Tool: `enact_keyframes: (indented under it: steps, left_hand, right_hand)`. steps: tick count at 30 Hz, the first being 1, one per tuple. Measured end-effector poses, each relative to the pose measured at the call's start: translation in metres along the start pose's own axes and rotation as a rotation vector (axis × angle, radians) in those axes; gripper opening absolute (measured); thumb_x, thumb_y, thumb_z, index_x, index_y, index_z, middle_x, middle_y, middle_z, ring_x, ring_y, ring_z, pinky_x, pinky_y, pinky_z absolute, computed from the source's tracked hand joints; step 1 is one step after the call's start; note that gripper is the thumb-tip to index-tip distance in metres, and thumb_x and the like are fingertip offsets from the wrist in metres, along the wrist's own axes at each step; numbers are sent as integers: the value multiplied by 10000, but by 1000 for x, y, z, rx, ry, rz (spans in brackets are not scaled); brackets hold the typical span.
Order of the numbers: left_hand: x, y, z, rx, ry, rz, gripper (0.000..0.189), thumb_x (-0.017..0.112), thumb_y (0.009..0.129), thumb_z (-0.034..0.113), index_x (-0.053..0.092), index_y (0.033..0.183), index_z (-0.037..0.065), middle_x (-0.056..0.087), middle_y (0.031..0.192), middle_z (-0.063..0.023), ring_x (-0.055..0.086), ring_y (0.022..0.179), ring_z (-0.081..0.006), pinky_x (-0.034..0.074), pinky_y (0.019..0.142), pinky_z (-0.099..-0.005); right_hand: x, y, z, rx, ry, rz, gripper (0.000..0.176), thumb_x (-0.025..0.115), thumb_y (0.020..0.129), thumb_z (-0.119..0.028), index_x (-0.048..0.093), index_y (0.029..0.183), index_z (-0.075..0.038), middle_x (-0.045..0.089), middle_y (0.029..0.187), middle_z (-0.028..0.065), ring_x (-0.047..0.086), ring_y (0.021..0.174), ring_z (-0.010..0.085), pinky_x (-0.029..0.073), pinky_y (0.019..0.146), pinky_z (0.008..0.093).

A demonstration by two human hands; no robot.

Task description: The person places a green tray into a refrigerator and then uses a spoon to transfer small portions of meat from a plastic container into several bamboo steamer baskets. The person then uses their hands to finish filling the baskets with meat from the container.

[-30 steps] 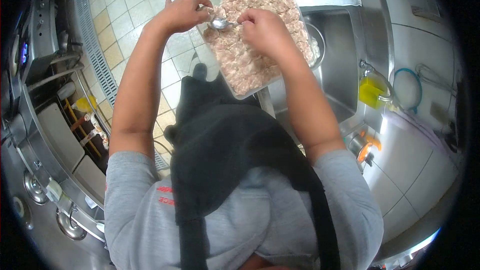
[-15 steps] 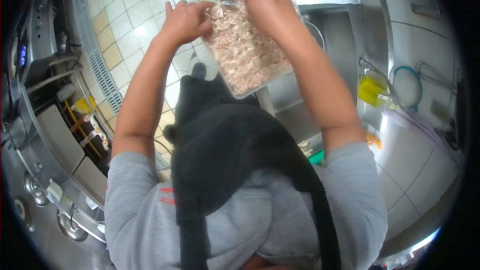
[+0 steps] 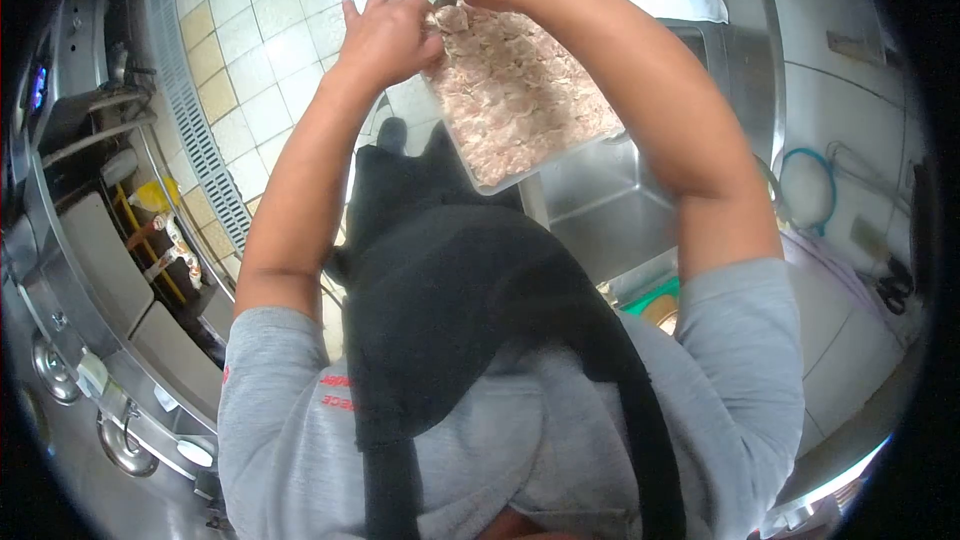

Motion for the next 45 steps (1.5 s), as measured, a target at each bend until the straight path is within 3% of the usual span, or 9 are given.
enact_keyframes:
  steps: [6,12,18,21,27,36,39,42,45]
  left_hand:
    - [3,-1,-5,11,-68,33,513,692,824,309,672,1294,105,743,1095,-118,573,1230,-370,292,1123,-714]
    - [7,5,-4,-10,-96,24,494,691,881,341,663,1333,141,741,1127,-135,622,1130,-358,442,1055,-493]
    - [12,7,-7,92,-95,87,433,644,965,348,646,1362,175,733,1104,-139,626,1108,-366,474,1018,-441]
    - [13,5,-6,89,-69,103,433,651,968,341,639,1381,212,712,1173,-135,611,1146,-361,467,1027,-492]
    - [9,-8,1,189,95,361,347,654,964,357,685,1308,326,697,1263,-45,447,1398,-447,241,1085,-824]
    - [7,1,-4,267,99,379,312,705,926,308,724,1235,347,732,1195,-15,469,1397,-445,182,1077,-862]
    - [3,2,-4,180,111,273,452,761,897,316,671,1340,315,722,1237,-9,455,1432,-366,289,1166,-712]
    - [12,8,-12,251,-172,216,505,778,877,239,655,1367,236,715,1235,-62,527,1357,-342,442,1131,-538]
    - [4,3,-6,280,-163,204,546,779,858,168,636,1385,165,706,1223,-116,585,1258,-333,512,1063,-427]
  right_hand:
    - [-41,-20,3,161,79,-33,158,744,781,-147,766,873,-21,742,880,211,741,875,366,589,777,458]
    - [-62,-41,2,332,17,-52,183,732,780,-124,756,918,-6,747,952,199,736,943,356,590,814,449]
    - [-52,-42,10,307,40,-129,157,672,820,-94,763,904,2,741,948,220,729,943,369,580,839,445]
    - [-63,-50,16,399,199,-105,161,654,839,-90,774,913,-11,737,955,228,725,949,374,574,850,448]
    - [-56,-58,25,464,303,-17,159,652,849,-100,775,902,-14,732,918,232,725,933,380,569,844,450]
    - [-43,-65,25,481,475,114,151,687,846,-136,774,901,-26,731,896,221,727,887,379,572,808,441]
    - [-43,-63,23,500,500,153,151,691,857,-141,775,906,-25,730,900,222,724,888,385,571,810,447]
    - [-42,-63,21,560,493,195,154,687,872,-141,775,920,-23,727,904,230,718,895,399,567,817,461]
    - [-47,-64,12,656,488,205,165,682,879,-146,772,931,-17,722,904,244,712,901,416,562,834,484]
Point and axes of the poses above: each hand's wrist, its own y-axis towards the middle knuckle, its own x-axis out of the palm, z = x × y, the point moved 8 cm from there along y, towards the middle knuckle
